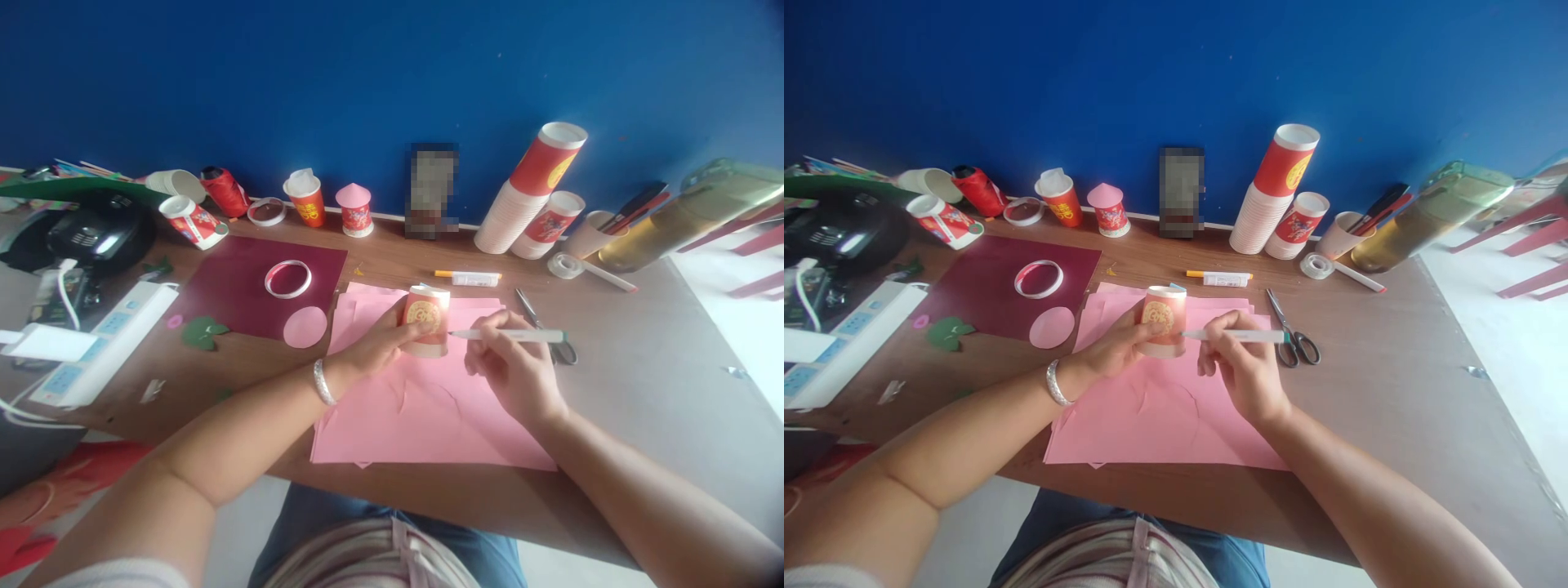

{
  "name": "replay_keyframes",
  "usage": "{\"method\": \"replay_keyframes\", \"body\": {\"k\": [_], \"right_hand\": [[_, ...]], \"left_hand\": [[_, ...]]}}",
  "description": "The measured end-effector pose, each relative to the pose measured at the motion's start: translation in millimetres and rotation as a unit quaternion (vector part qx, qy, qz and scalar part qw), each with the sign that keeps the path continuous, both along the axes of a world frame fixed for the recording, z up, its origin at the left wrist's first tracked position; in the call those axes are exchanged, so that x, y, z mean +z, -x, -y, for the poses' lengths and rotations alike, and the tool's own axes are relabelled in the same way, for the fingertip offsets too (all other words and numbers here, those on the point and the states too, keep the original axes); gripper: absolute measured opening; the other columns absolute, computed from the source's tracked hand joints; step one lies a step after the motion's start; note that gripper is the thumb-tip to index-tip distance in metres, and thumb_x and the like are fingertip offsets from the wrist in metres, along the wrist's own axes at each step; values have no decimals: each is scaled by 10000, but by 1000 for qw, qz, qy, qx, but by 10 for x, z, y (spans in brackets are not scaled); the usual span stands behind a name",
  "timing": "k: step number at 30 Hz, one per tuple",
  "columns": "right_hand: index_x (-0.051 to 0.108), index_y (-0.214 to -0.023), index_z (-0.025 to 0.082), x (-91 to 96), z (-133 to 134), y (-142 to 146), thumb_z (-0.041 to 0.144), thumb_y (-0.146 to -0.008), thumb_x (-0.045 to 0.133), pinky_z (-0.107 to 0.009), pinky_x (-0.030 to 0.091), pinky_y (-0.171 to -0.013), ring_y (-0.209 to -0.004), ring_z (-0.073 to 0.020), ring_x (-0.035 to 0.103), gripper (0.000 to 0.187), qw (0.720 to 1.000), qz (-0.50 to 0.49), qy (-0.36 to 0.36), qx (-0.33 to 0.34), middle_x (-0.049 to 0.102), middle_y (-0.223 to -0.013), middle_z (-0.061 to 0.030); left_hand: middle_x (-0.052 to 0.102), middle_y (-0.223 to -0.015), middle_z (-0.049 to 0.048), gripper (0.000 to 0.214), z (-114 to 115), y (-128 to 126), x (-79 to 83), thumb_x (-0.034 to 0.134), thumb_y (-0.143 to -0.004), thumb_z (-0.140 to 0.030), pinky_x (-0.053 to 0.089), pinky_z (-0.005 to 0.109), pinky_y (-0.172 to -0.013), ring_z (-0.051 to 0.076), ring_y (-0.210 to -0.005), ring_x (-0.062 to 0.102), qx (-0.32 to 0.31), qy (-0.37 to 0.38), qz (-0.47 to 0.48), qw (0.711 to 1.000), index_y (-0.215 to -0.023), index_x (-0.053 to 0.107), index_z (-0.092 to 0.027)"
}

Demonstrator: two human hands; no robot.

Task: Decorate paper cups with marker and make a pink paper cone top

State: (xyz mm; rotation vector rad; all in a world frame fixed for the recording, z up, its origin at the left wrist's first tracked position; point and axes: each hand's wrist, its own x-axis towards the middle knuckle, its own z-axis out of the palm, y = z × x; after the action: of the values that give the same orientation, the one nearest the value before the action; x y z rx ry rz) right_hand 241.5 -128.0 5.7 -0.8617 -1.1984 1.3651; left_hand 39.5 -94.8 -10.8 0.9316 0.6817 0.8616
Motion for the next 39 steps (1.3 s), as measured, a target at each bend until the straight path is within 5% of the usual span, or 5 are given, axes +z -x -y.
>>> {"method": "replay_keyframes", "body": {"k": [10,16,26,33,39], "right_hand": [[534,-670,206,-1,-138,-7,343,-783,760,-224,397,-401,-387,-53,380,287,974,-146,168,44,518,-580,72],[574,-852,223,-42,-5,-34,280,-941,616,-287,494,-525,-543,-138,590,114,990,103,-101,-8,607,-648,28],[546,-974,244,-6,65,31,65,-903,571,-226,492,-540,-609,-123,645,195,808,384,-434,-107,658,-748,12],[570,-943,241,21,108,-3,92,-902,567,-242,490,-543,-618,-131,651,154,832,367,-410,-66,676,-761,2],[600,-873,224,71,56,1,278,-976,577,-294,521,-533,-555,-142,622,118,993,71,-99,15,629,-693,18]], "left_hand": [[666,-1093,88,455,13,14,42,755,-841,-396,535,398,-894,268,-1053,651,-7,9,-12,1000,-1206,593,-180],[652,-1001,59,336,25,-12,59,751,-847,-373,548,438,-920,230,-974,654,6,2,-4,1000,-1085,613,-180],[650,-976,44,326,5,-8,-8,753,-814,-296,509,342,-840,194,-922,641,11,-4,-5,1000,-1080,607,-177],[625,-964,43,297,19,-5,-5,731,-824,-292,491,312,-793,182,-891,616,15,-22,-2,1000,-1064,603,-173],[626,-933,37,237,32,25,-19,717,-857,-340,513,367,-867,190,-896,615,17,-8,14,1000,-1000,624,-175]]}}
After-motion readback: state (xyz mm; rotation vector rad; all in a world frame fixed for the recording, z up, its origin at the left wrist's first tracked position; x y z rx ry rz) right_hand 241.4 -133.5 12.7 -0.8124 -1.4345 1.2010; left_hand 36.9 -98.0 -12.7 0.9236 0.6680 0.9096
